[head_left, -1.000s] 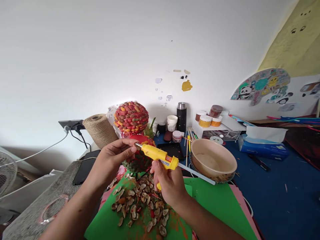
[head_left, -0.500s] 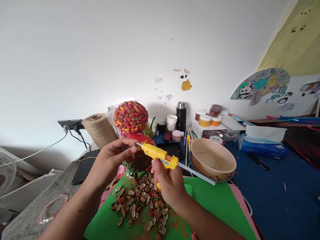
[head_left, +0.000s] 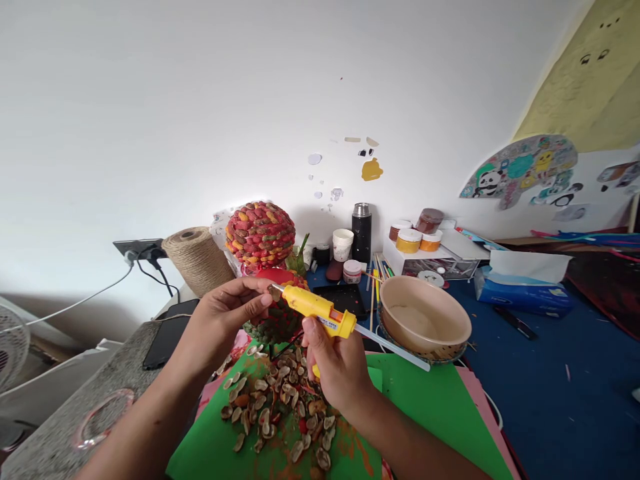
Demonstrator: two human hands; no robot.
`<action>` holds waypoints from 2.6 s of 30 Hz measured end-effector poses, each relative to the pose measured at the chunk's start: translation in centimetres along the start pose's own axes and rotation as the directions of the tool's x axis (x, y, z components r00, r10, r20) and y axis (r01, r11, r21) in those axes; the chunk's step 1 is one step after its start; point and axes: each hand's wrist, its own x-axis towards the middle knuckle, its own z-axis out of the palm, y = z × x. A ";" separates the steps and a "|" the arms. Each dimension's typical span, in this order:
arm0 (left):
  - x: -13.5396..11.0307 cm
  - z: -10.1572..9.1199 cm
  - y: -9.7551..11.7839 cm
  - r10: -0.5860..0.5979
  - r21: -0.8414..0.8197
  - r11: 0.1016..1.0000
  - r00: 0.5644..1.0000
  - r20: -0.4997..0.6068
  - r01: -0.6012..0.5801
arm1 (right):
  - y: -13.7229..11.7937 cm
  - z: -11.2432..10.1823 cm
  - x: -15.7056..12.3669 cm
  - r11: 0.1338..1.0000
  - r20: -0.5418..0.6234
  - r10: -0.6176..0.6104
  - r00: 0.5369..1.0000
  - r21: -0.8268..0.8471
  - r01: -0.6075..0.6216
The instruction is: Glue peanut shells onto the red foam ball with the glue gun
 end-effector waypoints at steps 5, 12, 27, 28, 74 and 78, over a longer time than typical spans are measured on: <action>0.0 0.0 0.0 -0.003 0.003 1.000 1.000 0.005 0.003 | 0.1 0.0 0.0 1.000 0.003 0.005 1.000 0.005 -0.005; 0.0 -0.2 -0.2 -0.008 0.019 1.000 1.000 0.004 0.008 | 0.2 -0.1 -0.1 0.999 0.012 -0.033 0.999 -0.012 0.033; 0.0 0.0 0.0 -0.016 0.015 1.000 1.000 0.005 0.016 | 0.5 -0.2 -0.4 0.997 0.022 -0.057 0.998 -0.056 0.058; 0.0 0.0 0.0 -0.017 0.014 1.000 1.000 0.004 0.017 | 0.5 -0.2 -0.4 0.996 0.022 -0.058 0.998 -0.061 0.059; -0.1 -0.8 -0.3 0.006 -0.001 1.000 0.999 -0.046 -0.006 | 0.4 0.0 0.0 0.999 -0.006 -0.050 0.999 -0.017 0.049; 0.0 -1.0 -0.4 0.015 0.010 1.000 0.998 -0.059 -0.014 | 0.2 0.0 0.1 1.000 0.002 -0.021 1.000 0.010 0.021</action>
